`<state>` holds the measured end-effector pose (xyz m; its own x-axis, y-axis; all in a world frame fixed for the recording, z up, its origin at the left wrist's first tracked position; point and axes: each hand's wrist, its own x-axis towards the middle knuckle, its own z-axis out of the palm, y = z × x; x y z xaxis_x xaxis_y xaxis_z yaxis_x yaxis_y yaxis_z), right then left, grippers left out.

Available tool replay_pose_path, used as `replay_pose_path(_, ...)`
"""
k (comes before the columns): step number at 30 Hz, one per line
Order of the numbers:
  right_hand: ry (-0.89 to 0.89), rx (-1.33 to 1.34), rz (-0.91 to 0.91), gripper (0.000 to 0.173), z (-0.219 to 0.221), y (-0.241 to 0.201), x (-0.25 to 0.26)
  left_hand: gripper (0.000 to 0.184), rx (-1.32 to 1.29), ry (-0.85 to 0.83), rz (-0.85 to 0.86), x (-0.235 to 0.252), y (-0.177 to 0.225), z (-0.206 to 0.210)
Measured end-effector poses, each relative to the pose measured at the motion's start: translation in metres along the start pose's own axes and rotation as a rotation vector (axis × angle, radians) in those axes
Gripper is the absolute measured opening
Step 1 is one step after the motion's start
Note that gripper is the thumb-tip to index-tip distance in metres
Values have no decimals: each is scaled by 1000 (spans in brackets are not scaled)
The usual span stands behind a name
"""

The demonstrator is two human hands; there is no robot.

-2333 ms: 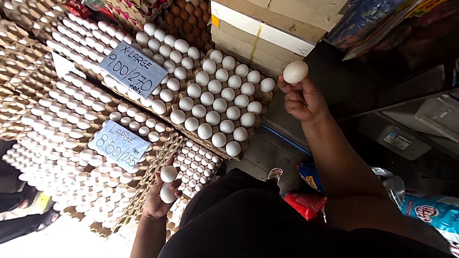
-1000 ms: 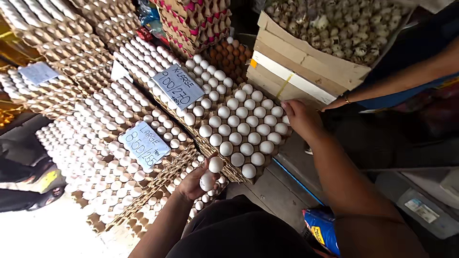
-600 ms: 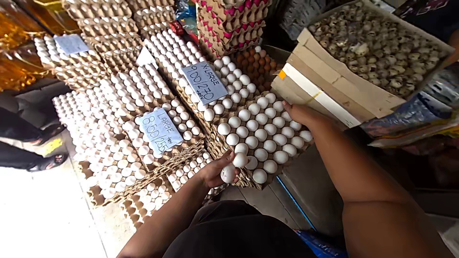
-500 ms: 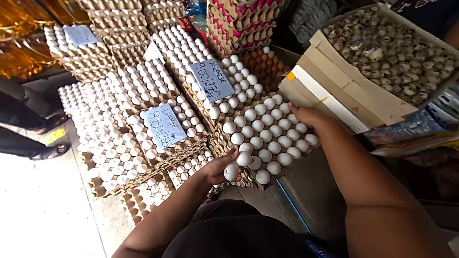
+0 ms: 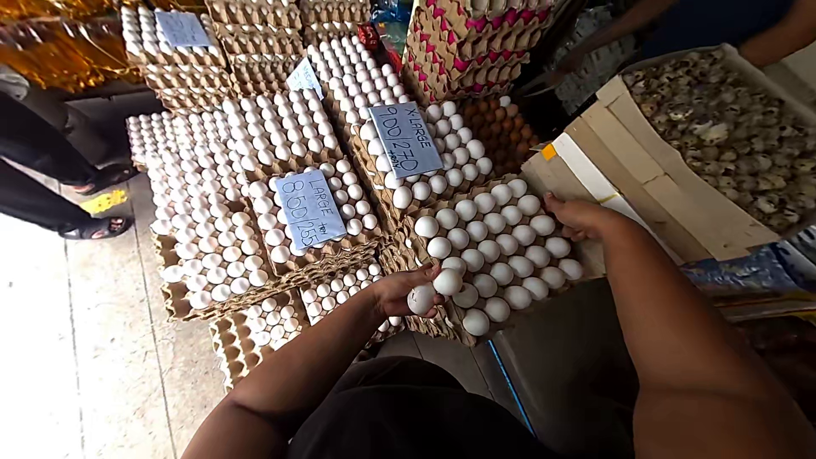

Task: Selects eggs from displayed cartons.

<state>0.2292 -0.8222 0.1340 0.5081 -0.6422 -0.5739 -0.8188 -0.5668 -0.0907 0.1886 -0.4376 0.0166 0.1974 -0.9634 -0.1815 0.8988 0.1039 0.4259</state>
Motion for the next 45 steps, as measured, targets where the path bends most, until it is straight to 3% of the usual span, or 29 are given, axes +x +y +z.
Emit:
replay_pose_path(5,0,47,8,82,1,-1,-1,27,4,-60,-16,5,1,-2)
replay_pose_path(15,-37,73,13,87,-3,1,-10,27,-5,-112,3,8,-2,-9)
replay_pose_path(23,-81,87,31,79,-6,-1,-8,29,7,-156,-22,12,2,-19)
replay_pose_path(31,-139,260,-13,46,-9,4,-15,34,-24,-133,-10,12,3,-12)
replay_pose_path(45,-64,188,12,54,-9,-4,-23,35,-55,-116,17,9,5,8)
